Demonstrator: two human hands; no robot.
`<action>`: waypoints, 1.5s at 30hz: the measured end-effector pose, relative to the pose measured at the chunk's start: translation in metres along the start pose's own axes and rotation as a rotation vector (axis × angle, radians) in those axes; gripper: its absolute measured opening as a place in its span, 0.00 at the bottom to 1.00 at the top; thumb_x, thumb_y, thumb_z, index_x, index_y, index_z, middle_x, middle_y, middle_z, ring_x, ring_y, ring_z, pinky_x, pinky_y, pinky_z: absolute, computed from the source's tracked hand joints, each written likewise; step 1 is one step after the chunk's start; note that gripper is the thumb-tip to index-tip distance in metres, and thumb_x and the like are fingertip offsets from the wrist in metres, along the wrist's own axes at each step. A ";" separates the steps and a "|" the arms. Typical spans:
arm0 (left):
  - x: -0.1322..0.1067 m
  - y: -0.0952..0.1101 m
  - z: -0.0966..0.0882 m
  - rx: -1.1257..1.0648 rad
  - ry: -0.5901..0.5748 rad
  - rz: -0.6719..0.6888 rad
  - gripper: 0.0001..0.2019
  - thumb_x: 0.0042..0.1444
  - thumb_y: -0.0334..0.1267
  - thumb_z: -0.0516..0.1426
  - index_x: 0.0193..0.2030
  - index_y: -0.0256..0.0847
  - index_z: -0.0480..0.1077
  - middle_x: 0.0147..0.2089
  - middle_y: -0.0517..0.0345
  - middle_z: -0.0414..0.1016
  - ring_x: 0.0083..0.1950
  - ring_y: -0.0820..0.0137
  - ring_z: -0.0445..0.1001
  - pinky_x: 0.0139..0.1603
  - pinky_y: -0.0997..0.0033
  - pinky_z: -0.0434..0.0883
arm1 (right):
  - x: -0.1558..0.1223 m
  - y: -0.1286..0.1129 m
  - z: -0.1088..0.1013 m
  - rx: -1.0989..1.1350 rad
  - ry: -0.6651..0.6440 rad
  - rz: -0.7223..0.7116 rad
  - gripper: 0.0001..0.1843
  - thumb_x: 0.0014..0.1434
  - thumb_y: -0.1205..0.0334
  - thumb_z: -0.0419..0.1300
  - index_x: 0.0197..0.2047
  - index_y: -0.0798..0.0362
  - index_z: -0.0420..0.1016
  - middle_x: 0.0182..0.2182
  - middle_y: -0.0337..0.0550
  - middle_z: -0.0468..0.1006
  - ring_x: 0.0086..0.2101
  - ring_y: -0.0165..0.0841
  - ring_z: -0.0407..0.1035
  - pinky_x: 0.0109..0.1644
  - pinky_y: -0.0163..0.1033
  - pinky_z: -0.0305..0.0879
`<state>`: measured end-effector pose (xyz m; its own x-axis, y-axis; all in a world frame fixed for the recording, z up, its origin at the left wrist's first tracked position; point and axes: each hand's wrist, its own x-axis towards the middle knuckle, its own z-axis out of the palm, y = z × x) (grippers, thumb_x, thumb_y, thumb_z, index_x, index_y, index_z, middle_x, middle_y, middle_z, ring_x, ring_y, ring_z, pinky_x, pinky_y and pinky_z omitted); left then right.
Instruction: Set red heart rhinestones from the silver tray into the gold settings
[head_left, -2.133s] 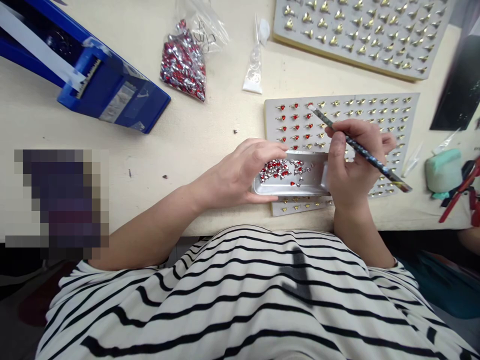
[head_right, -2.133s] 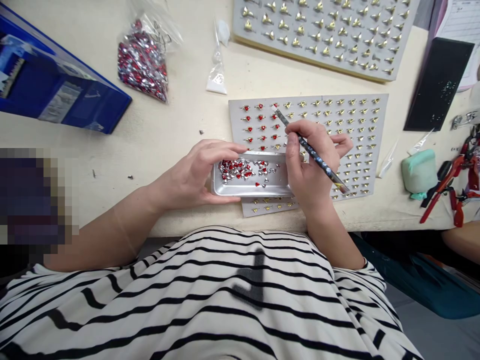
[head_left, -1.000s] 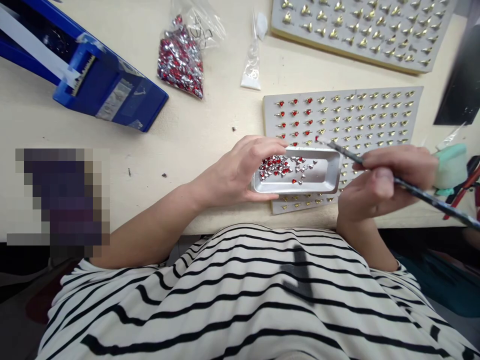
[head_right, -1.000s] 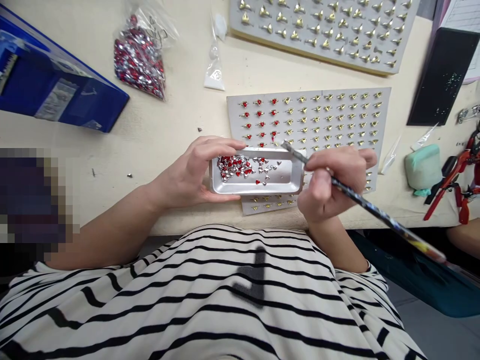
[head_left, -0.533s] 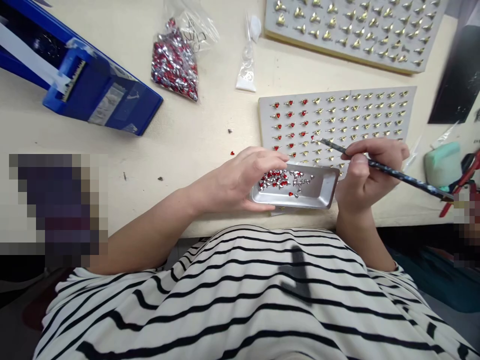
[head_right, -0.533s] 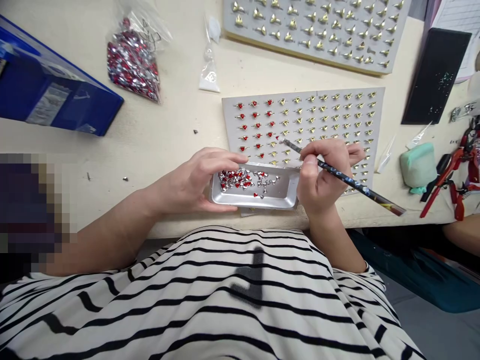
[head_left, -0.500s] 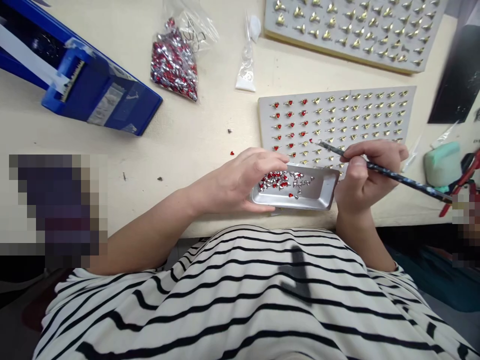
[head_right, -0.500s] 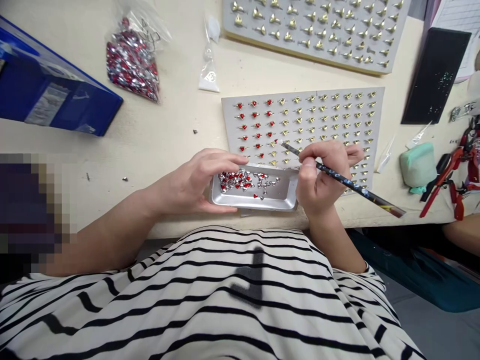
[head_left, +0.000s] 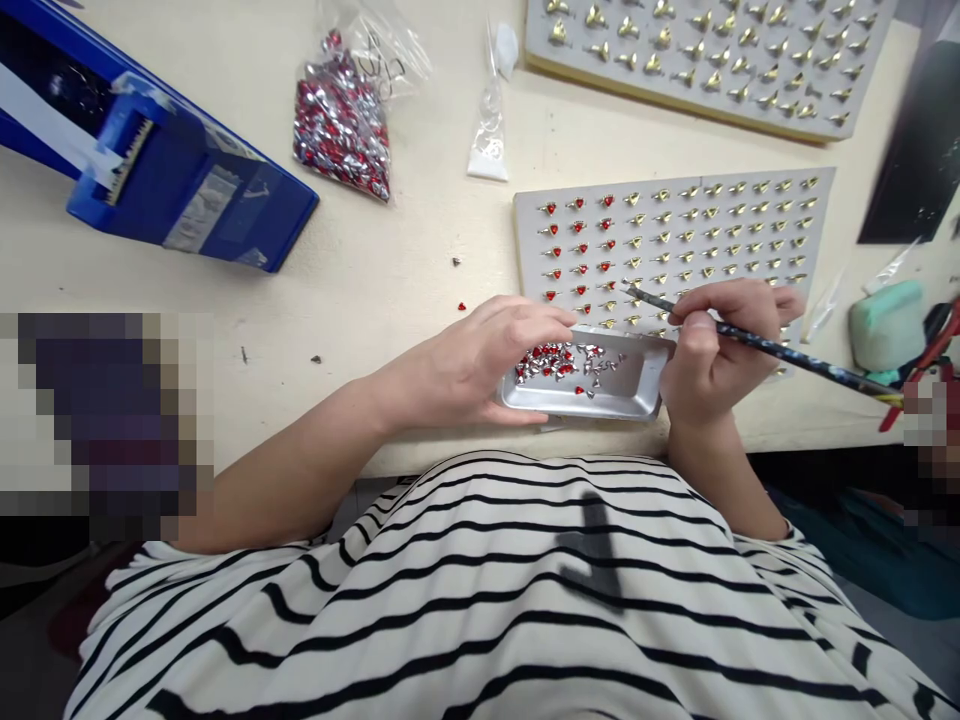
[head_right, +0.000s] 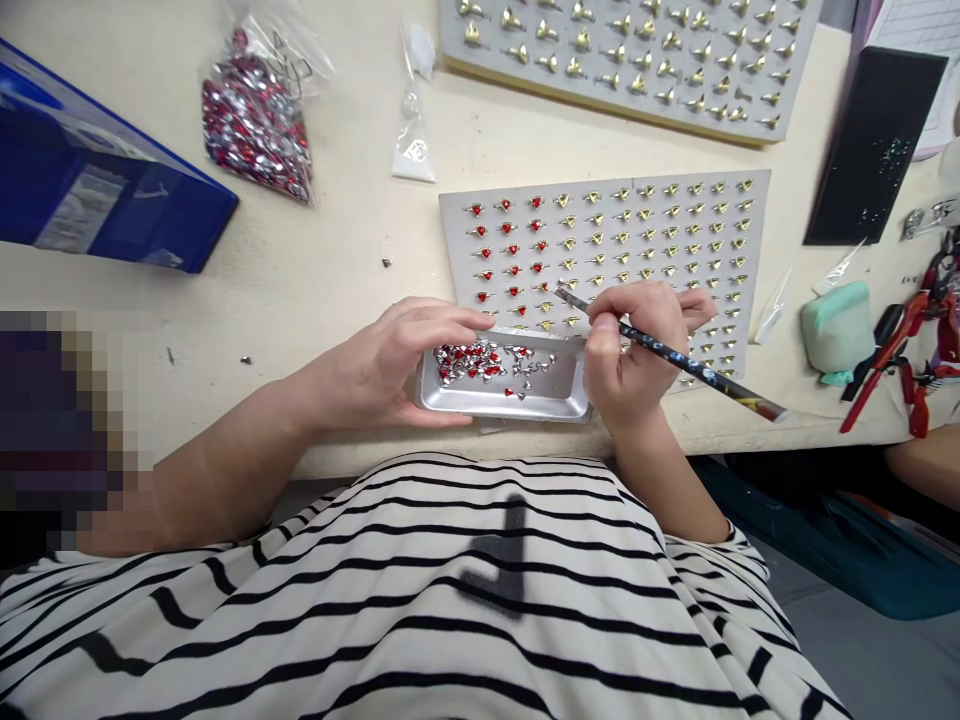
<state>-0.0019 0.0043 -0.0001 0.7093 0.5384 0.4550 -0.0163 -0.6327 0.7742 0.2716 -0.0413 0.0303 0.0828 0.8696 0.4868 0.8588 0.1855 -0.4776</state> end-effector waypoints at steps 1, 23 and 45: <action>0.000 0.000 0.000 0.001 0.001 -0.001 0.39 0.60 0.43 0.71 0.72 0.44 0.57 0.68 0.41 0.75 0.71 0.58 0.75 0.71 0.49 0.77 | 0.000 -0.001 0.000 0.003 -0.001 0.003 0.11 0.65 0.58 0.50 0.32 0.47 0.70 0.28 0.36 0.73 0.31 0.33 0.66 0.54 0.54 0.55; 0.001 0.000 -0.001 0.007 -0.010 0.008 0.38 0.60 0.42 0.71 0.71 0.40 0.58 0.68 0.39 0.75 0.70 0.57 0.75 0.71 0.50 0.77 | -0.001 0.003 0.000 0.001 0.046 0.010 0.09 0.62 0.65 0.51 0.34 0.48 0.70 0.28 0.36 0.71 0.32 0.31 0.65 0.56 0.52 0.54; -0.001 0.000 -0.001 0.011 -0.030 -0.014 0.37 0.61 0.43 0.71 0.70 0.42 0.58 0.68 0.41 0.74 0.71 0.58 0.75 0.73 0.52 0.75 | -0.002 0.006 0.002 0.030 0.111 0.069 0.14 0.69 0.54 0.52 0.34 0.47 0.74 0.27 0.34 0.75 0.32 0.32 0.67 0.54 0.52 0.56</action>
<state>-0.0034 0.0047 0.0002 0.7303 0.5306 0.4302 0.0013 -0.6309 0.7758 0.2750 -0.0405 0.0251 0.1980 0.8253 0.5288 0.8338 0.1419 -0.5336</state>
